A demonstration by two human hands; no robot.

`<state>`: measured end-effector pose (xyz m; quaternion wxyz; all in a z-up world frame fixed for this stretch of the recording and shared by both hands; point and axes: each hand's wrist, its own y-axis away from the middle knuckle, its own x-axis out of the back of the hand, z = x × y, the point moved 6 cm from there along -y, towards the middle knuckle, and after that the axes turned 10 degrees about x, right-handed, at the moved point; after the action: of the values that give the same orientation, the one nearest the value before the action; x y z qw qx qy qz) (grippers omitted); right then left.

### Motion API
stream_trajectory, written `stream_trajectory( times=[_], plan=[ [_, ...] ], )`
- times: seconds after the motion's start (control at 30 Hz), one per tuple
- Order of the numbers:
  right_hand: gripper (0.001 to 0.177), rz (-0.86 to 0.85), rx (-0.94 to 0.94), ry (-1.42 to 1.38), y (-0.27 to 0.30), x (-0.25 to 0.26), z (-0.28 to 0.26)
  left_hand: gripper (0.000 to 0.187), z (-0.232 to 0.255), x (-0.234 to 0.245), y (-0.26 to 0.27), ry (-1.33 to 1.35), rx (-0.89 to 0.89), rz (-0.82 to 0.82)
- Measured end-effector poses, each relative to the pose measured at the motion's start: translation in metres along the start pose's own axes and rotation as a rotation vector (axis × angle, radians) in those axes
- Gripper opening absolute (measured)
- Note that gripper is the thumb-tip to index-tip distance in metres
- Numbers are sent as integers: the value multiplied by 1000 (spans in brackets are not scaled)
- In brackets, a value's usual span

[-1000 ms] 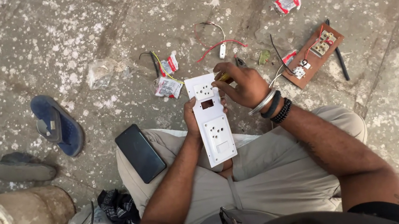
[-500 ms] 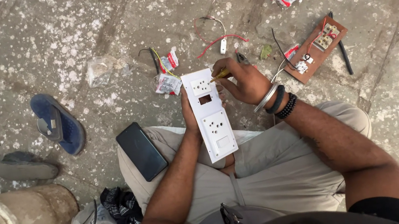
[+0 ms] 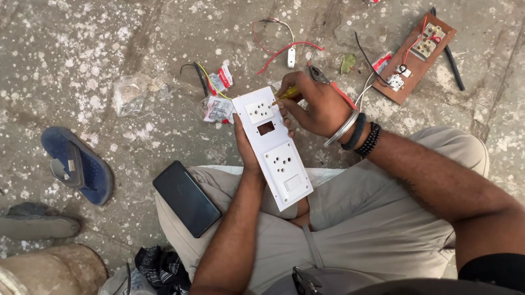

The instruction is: Wiring and assembling an electrical switchboard.

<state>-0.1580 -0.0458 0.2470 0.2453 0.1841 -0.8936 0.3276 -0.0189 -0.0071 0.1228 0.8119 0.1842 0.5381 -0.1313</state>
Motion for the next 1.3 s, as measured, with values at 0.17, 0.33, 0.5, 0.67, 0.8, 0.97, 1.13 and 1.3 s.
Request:
stream_trajectory(
  times=[0.17,0.33,0.5,0.67,0.8,0.97,1.13,1.3],
  plan=[
    [35,50,19,-60,-5,5,-7,89,2,7,-1,8,-3,6],
    [33,54,34,-67,-6,8,-7,79,-9,36,-8,28,46,18],
    [32,39,37,-54,-8,14,-13,73,-10,35,-11,30,100,28],
    [32,111,127,-83,-4,13,-27,68,-14,43,-12,17,112,86],
    [29,141,188,-102,-2,10,-34,55,-23,77,-14,-135,33,82],
    [28,96,203,-49,-3,6,-35,52,-16,44,-9,-138,46,27],
    [29,98,160,-87,-3,4,-30,44,-20,68,-11,-208,0,104],
    [32,125,147,-40,0,3,-27,46,-23,68,-10,-72,35,175]
  ],
)
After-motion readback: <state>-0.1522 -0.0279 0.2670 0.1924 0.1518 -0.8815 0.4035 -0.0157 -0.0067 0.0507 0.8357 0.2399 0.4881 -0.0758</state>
